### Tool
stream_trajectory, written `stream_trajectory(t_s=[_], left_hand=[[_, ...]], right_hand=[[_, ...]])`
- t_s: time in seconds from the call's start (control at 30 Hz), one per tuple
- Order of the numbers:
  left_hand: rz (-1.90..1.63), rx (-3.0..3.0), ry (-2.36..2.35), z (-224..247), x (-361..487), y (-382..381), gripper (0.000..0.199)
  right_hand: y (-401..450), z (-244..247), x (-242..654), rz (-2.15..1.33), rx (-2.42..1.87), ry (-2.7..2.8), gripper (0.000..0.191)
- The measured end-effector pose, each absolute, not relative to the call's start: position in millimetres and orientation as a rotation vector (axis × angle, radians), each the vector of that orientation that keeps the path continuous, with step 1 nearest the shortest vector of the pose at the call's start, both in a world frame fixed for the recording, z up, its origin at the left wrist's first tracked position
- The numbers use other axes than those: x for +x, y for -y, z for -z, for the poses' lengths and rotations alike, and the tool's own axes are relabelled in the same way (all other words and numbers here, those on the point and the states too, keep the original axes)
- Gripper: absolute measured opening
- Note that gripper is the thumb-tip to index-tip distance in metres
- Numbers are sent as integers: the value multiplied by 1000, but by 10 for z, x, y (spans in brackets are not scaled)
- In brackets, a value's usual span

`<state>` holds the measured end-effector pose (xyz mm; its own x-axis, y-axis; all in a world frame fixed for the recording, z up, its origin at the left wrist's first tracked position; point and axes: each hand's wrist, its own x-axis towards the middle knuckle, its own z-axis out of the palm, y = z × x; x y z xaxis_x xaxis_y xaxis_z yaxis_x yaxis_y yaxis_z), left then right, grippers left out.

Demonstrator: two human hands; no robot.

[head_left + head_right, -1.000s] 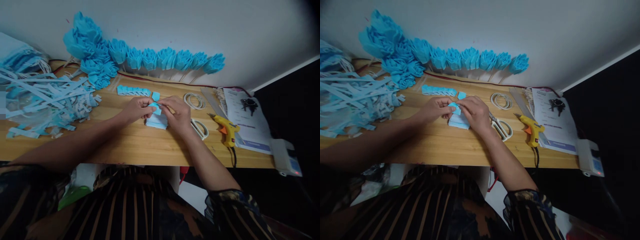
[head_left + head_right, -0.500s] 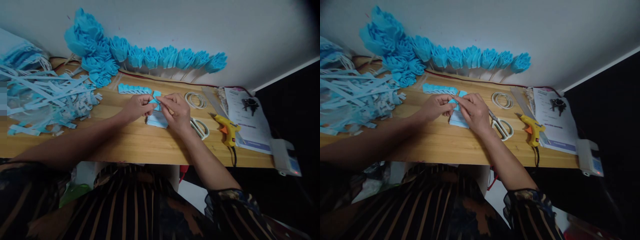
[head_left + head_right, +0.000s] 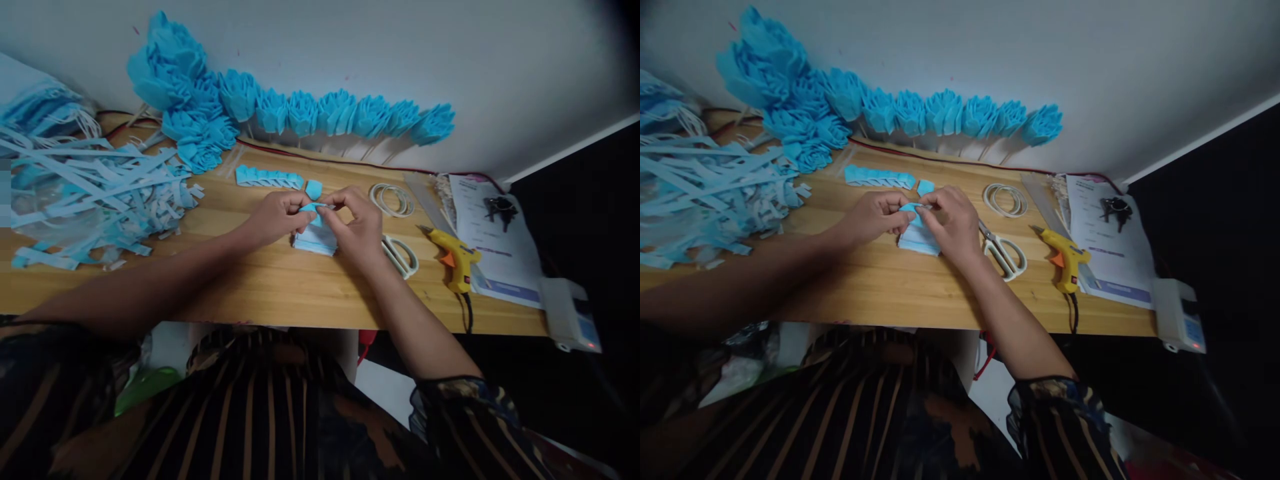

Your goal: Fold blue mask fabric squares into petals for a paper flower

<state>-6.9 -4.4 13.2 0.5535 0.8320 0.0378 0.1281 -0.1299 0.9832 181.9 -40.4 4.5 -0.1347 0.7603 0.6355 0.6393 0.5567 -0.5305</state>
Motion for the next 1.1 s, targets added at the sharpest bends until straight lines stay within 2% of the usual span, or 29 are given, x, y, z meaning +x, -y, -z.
stream_trajectory(t_s=[0.2,0.77,1.0,1.1], left_hand=[[-742,1540,-858,-138,-65,26,23],[-795,1514,-824,-119,-68,20,25],[-803,1498,-785,-113,-73,16,25],[-828,1500,-791,-97,-74,0,22]], right_hand=[[367,1,1863,63,-1008,1971,18],[334,78,1866,156,-1001,1985,26],[330,83,1871,76,-1032,1966,26],[363,46,1858,-69,-1023,1931,26]])
